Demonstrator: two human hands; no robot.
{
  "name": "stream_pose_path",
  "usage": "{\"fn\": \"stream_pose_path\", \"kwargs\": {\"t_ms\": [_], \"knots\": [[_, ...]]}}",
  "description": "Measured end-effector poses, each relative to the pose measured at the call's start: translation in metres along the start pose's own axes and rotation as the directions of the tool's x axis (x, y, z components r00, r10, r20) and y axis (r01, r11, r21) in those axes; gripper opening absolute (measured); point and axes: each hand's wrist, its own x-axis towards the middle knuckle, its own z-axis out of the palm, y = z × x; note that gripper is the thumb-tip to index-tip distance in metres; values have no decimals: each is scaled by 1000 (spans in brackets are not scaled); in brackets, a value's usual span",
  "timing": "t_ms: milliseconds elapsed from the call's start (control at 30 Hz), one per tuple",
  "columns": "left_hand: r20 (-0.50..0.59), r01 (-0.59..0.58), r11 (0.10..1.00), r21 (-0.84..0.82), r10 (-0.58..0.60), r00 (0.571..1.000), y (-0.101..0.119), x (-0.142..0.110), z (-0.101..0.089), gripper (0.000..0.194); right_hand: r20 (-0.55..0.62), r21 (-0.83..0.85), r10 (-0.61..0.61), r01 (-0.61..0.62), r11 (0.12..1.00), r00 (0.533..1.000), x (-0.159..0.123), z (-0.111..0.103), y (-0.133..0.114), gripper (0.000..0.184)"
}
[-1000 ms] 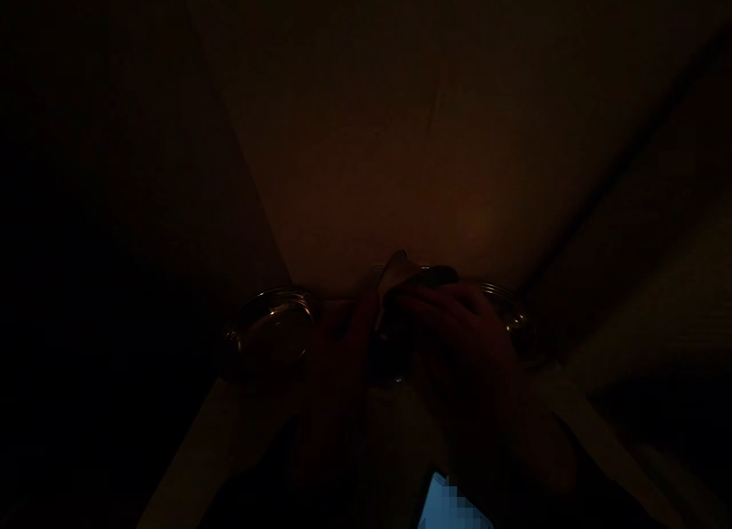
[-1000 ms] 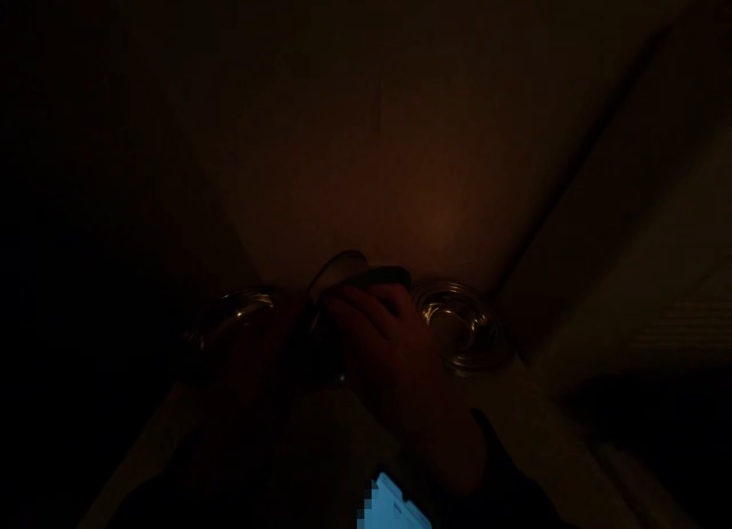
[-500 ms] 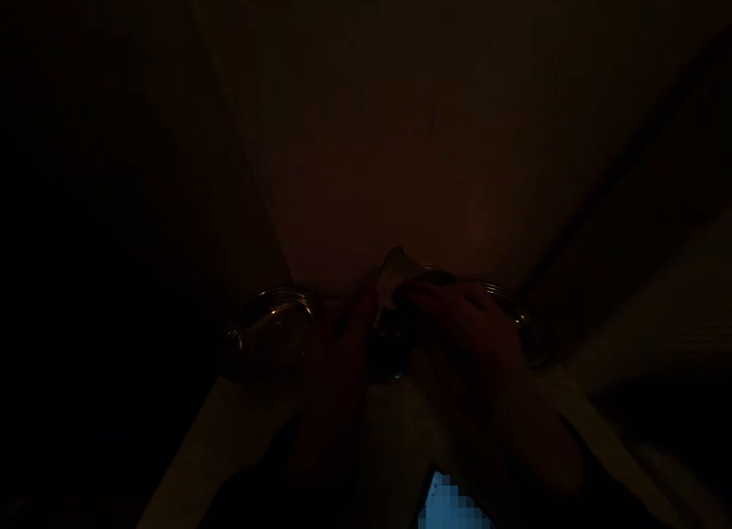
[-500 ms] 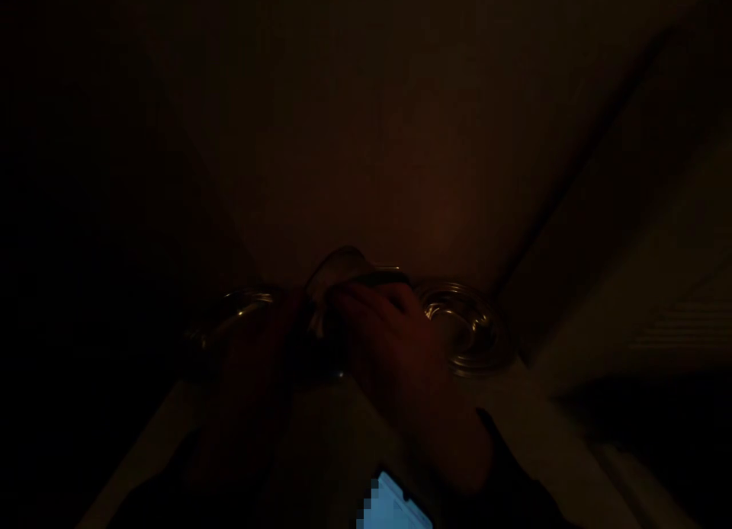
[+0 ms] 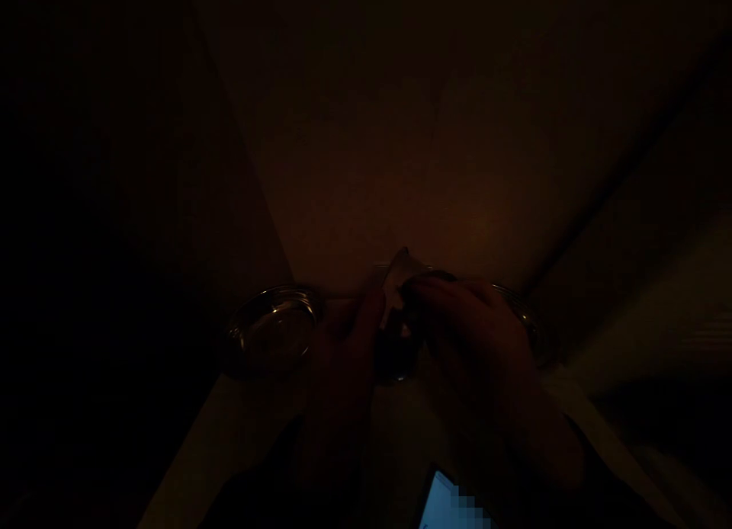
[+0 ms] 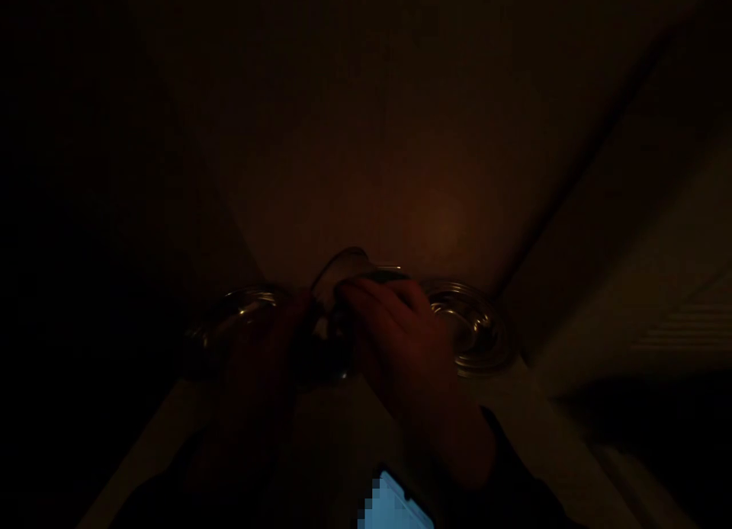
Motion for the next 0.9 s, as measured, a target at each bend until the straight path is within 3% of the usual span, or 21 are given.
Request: {"fn": "stream_pose_path", "kwargs": {"t_ms": [133, 233, 367, 633, 900], "knots": [[5, 1, 1000, 6, -1, 1000, 2, -3, 0, 21, -17, 3, 44, -44, 999, 999, 2, -1, 5, 30], [-51, -23, 1000, -3, 23, 998, 5, -2, 1, 21, 22, 12, -29, 28, 1000, 999, 0, 0, -3, 30], [-48, -3, 999, -44, 1, 999, 7, 0, 2, 21, 31, 44, -94, 92, 995, 995, -1, 0, -11, 31], [-54, 26, 998, -50, -29, 998, 2, 0, 5, 23, -31, 25, 56, -55, 998, 998, 3, -3, 7, 30], [-47, 44, 996, -80, -48, 998, 0, 12, -7, 35, -18, 76, -150, 151, 986, 989, -7, 6, -12, 29]]}}
